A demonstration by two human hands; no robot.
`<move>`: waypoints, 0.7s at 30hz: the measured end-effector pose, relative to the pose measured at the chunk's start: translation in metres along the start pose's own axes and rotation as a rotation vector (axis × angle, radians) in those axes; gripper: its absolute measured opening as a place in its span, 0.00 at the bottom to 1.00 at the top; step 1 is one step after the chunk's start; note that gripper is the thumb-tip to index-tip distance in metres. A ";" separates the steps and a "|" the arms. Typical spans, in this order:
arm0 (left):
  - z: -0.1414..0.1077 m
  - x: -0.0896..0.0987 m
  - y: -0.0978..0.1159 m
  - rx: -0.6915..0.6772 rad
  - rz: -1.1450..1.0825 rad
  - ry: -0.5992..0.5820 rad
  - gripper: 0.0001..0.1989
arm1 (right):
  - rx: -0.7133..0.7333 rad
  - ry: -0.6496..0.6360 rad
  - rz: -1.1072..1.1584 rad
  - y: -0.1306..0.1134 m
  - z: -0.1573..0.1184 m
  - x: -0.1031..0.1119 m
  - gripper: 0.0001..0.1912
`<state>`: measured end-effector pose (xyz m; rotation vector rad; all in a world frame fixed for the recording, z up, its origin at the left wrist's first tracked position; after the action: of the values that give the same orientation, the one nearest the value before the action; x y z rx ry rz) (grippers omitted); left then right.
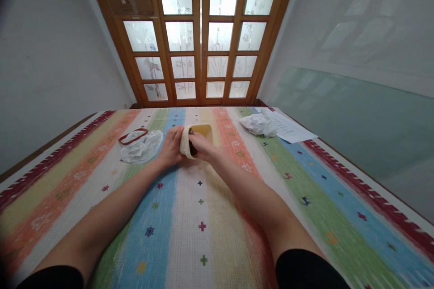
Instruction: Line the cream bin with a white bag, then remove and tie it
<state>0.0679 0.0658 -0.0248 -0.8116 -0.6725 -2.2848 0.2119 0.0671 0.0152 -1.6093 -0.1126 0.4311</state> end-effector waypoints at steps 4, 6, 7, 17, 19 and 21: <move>0.001 0.004 -0.019 0.034 -0.116 0.065 0.61 | 0.136 -0.056 -0.179 -0.028 -0.014 0.004 0.08; 0.002 0.007 -0.027 0.045 -0.185 0.097 0.59 | 0.230 -0.150 -0.414 -0.045 -0.026 0.003 0.07; 0.003 0.009 -0.030 0.046 -0.217 0.107 0.58 | 0.273 -0.213 -0.559 -0.052 -0.033 0.002 0.07; 0.006 0.016 -0.022 -0.053 -0.244 0.032 0.55 | 0.312 -0.577 -1.199 -0.059 -0.048 -0.001 0.10; 0.006 0.015 -0.016 -0.089 -0.197 -0.008 0.57 | 0.261 -0.572 -1.268 -0.046 -0.039 0.003 0.10; 0.006 0.014 -0.008 -0.113 -0.138 -0.037 0.59 | 0.204 -0.535 -1.317 -0.032 -0.029 0.003 0.10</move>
<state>0.0561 0.0701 -0.0131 -0.8871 -0.6389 -2.4557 0.2307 0.0442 0.0464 -0.8950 -1.3841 -0.1824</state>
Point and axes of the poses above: each hand's wrist, its own z-axis towards the middle knuckle, its own x-axis out of the back of the hand, y = z × x, the point moved 3 cm from there along z, towards the middle knuckle, and after that the axes turned 4 degrees about x, right-handed, at the moved point
